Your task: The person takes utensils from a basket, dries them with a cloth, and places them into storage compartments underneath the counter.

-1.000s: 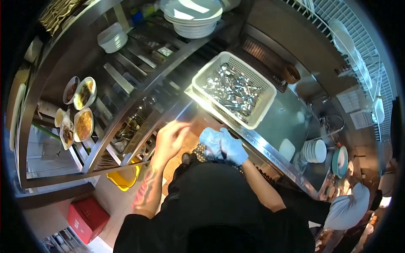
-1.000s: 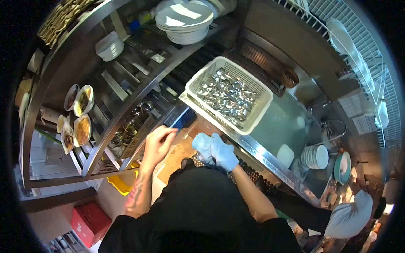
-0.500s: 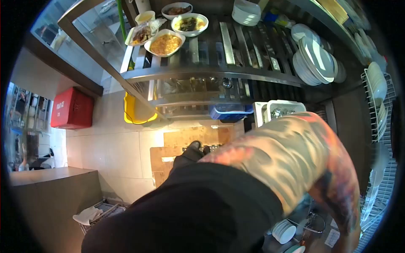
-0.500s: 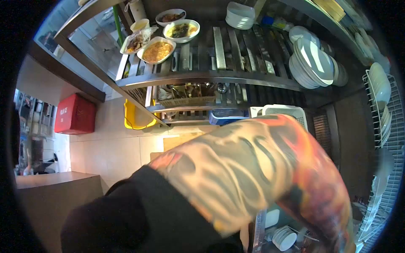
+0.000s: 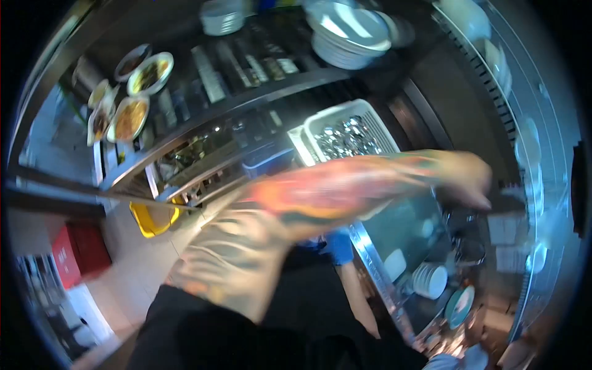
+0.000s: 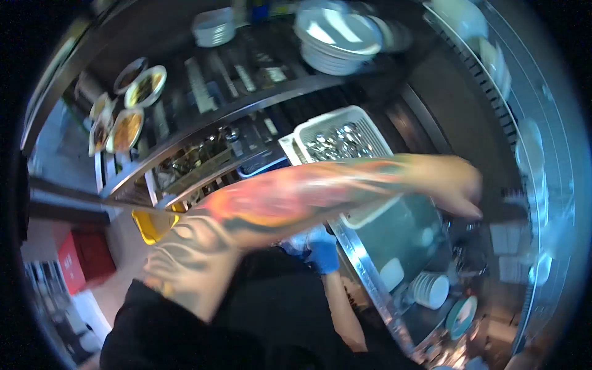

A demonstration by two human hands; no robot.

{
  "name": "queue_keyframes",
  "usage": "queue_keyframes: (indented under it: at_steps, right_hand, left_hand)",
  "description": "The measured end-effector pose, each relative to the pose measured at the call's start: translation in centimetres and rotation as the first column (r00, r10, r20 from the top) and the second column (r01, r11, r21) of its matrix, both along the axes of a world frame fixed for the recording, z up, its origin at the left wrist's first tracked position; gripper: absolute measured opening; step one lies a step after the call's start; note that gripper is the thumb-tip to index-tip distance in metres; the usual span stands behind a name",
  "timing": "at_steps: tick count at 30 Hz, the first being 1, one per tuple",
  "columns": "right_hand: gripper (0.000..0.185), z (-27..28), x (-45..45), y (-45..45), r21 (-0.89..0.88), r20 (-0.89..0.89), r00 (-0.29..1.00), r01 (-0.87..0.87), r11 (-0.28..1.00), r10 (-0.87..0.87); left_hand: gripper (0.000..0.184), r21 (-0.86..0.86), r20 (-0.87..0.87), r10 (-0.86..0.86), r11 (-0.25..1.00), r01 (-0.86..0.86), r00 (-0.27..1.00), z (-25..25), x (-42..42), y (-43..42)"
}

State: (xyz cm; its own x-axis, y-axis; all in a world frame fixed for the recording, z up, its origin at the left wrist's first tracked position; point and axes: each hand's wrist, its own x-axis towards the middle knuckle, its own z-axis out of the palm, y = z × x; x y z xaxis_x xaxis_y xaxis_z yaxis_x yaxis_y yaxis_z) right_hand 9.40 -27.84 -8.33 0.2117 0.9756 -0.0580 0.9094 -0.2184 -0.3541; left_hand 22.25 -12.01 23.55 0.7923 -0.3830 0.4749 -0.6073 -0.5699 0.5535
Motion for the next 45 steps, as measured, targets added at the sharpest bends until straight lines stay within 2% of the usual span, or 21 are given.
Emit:
queue_keyframes:
  at_steps: [1,2,3,4,7,8,9,12,17,20,22,26,32,33,34,36,38,39,41,44,45]
  right_hand:
    - [0.042,-0.4,0.1,0.2,0.032,0.060,0.998,-0.019,0.999,0.017]
    - [0.063,2.9,-0.8,0.1,0.116,-0.186,0.980,0.091,0.989,-0.069]
    - [0.074,4.8,-0.3,0.2,0.167,-0.031,0.998,0.059,0.984,-0.055]
    - [0.081,6.9,0.1,0.3,0.208,-0.306,0.941,0.213,0.955,-0.143]
    - [0.070,10.6,0.6,-1.2,0.429,-0.480,0.874,0.312,0.848,-0.079]
    - [0.073,10.9,0.5,-1.5,0.106,-0.992,0.112,0.575,0.811,0.051]
    - [0.077,11.3,0.9,-1.6,-0.276,-0.652,-0.731,0.475,0.836,0.200]
    - [0.081,12.3,0.7,-4.5,-0.164,-0.754,-0.606,0.547,0.821,0.253]
    - [0.081,11.1,0.8,-8.7,-0.082,-0.948,-0.280,0.672,0.736,0.151]
    - [0.060,4.0,2.2,-13.4,-0.171,-0.969,-0.244,0.540,0.824,-0.041]
    - [0.047,2.6,2.2,-15.4,0.142,-0.826,0.544,0.450,0.882,-0.145]
    - [0.057,7.4,3.0,-16.0,-0.094,-0.956,0.176,0.573,0.814,-0.234]
    - [0.059,9.1,2.4,-14.0,-0.426,-0.886,-0.445,0.667,0.612,-0.131]
    - [0.046,7.0,1.7,-13.7,-0.169,-0.986,-0.117,0.732,0.661,-0.122]
    - [0.046,4.9,1.6,-13.6,-0.176,-0.984,-0.120,0.739,0.650,-0.130]
    - [0.052,2.1,1.6,-13.3,-0.388,-0.678,-0.669,0.677,0.626,0.303]
    - [0.064,5.9,1.1,-9.9,-0.448,-0.851,-0.522,0.780,0.437,0.058]
    - [0.062,6.3,1.0,-9.5,-0.265,-0.948,-0.116,0.800,0.538,-0.295]
    - [0.060,7.2,0.9,-9.0,-0.101,-0.385,0.727,0.579,0.809,-0.568]
    - [0.061,11.0,0.3,-7.3,-0.091,-0.412,0.688,0.621,0.779,-0.597]
    - [0.064,9.2,-0.5,-7.8,-0.106,-0.705,0.411,0.745,0.659,-0.578]
  left_hand:
    - [0.046,-0.252,0.051,-0.047,0.966,0.058,0.998,-4.0,-3.7,2.1]
    - [0.042,-0.345,0.046,0.036,0.938,-0.018,0.998,-8.7,-5.9,3.3]
    - [0.035,-0.396,-0.264,0.035,0.907,-0.141,0.964,-11.4,-9.7,4.9]
    - [0.027,-0.405,-0.372,0.075,0.884,-0.234,0.925,-16.6,-11.3,6.3]
    - [0.022,-0.227,-0.414,0.511,0.744,-0.629,0.753,-29.5,-16.1,7.7]
    - [0.018,-0.161,-0.375,0.586,0.722,-0.673,0.718,-31.7,-17.0,7.7]
    - [0.018,-0.156,-0.375,0.575,0.734,-0.661,0.727,-31.3,-16.7,7.7]
    - [0.019,0.098,-0.202,0.580,0.814,-0.573,0.789,-29.8,-15.0,7.0]
    - [0.051,0.448,-0.126,0.744,0.633,-0.632,0.656,-35.8,-6.5,8.4]
    - [0.062,0.519,-0.332,0.729,0.671,-0.529,0.599,-37.1,-4.0,8.4]
    - [0.063,0.514,-0.386,0.703,0.702,-0.493,0.598,-36.8,-3.5,8.0]
    - [0.063,0.620,-0.557,0.650,0.740,-0.262,0.517,-33.6,-2.8,8.2]
    - [0.077,0.671,-0.397,0.529,0.725,-0.156,0.750,-36.1,-1.7,9.6]
    - [0.080,0.709,-0.356,0.491,0.696,-0.112,0.795,-36.4,-1.2,9.2]
    - [0.080,0.703,-0.362,0.478,0.704,-0.102,0.800,-36.2,-1.0,8.9]
    - [0.078,0.722,-0.256,0.432,0.680,-0.126,0.865,-35.0,-0.8,8.7]
    - [0.076,0.681,-0.246,0.371,0.723,-0.113,0.895,-35.0,0.0,10.0]
    - [0.073,0.685,-0.256,0.326,0.726,-0.067,0.910,-35.4,0.7,10.8]
    - [0.050,0.674,-0.212,0.285,0.735,-0.072,0.935,-37.5,2.2,12.4]
    - [0.044,0.649,-0.327,0.277,0.760,0.001,0.904,-37.3,3.6,13.2]
    - [0.042,0.644,-0.347,0.264,0.765,0.024,0.900,-37.6,4.0,13.5]
